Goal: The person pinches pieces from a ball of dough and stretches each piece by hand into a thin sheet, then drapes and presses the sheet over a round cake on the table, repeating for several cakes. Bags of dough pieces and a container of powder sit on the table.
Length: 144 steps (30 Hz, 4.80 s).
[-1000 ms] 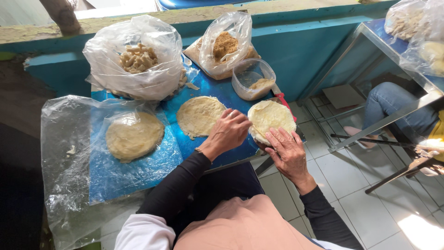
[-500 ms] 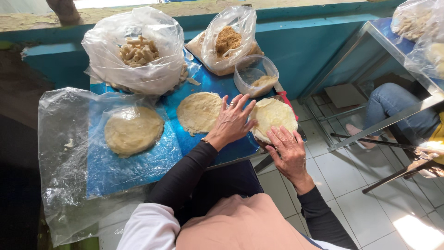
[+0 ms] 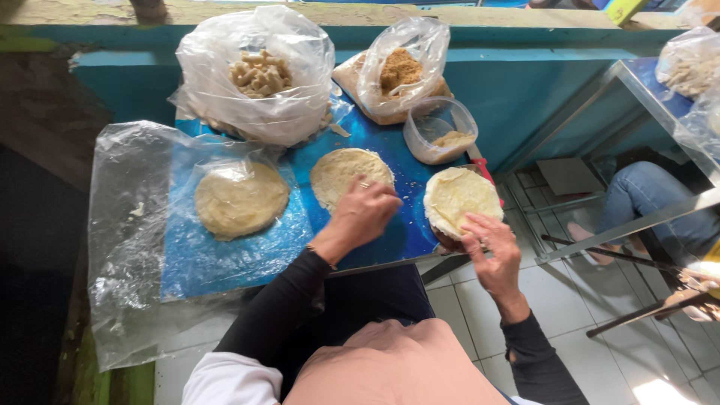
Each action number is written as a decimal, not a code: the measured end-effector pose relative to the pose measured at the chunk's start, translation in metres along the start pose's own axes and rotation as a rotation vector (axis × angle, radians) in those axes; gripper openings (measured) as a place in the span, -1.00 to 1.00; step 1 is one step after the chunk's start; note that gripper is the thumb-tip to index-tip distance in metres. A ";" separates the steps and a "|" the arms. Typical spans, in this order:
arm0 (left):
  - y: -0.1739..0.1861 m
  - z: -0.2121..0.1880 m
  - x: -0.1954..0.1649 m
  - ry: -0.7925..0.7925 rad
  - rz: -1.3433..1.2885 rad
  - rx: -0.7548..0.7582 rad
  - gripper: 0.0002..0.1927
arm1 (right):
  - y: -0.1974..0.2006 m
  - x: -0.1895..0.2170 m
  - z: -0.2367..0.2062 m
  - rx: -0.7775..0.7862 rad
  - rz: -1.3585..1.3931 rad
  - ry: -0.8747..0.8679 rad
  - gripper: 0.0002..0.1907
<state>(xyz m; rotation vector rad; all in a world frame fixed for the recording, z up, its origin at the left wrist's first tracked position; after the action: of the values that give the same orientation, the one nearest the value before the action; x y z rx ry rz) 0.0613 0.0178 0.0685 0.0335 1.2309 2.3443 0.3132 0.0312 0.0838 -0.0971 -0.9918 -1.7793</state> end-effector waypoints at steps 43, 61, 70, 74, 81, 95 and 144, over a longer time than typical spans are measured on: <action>0.056 -0.048 0.096 0.523 -0.043 -0.180 -0.89 | -0.193 0.056 0.103 0.196 0.050 0.174 -0.86; 0.052 -0.033 0.085 0.313 -0.063 -0.211 -0.78 | -0.207 0.031 0.104 0.310 0.280 -0.039 -0.81; 0.016 -0.019 0.098 0.341 0.006 -0.091 -0.88 | -0.196 0.042 0.108 0.285 0.277 -0.010 -0.48; 0.016 -0.014 0.104 0.309 -0.070 -0.128 -0.93 | -0.188 0.043 0.107 0.255 0.063 0.119 -0.44; 0.019 -0.012 0.113 0.414 -0.134 -0.063 -0.85 | -0.207 0.013 0.113 0.226 0.021 0.098 -0.77; 0.006 -0.031 0.126 0.517 -0.073 -0.058 -0.34 | -0.230 -0.011 0.178 0.616 0.187 -0.144 -0.69; 0.027 0.011 0.153 0.584 -0.390 -0.626 -0.78 | -0.222 -0.005 0.133 0.179 0.102 -0.087 -0.85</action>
<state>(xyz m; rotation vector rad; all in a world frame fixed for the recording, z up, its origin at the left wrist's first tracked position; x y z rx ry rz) -0.0820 0.0795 0.0656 -1.0551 0.5806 2.3312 0.0857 0.1465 0.0410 -0.1115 -1.1834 -1.5979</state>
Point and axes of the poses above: each hand's wrist, its own z-axis towards the middle knuckle, its own y-axis out of the back of the hand, x = y × z, the point moved 7 cm from there along z, towards the middle knuckle, and after that the axes turned 2 degrees about z, right-handed, at the moved point
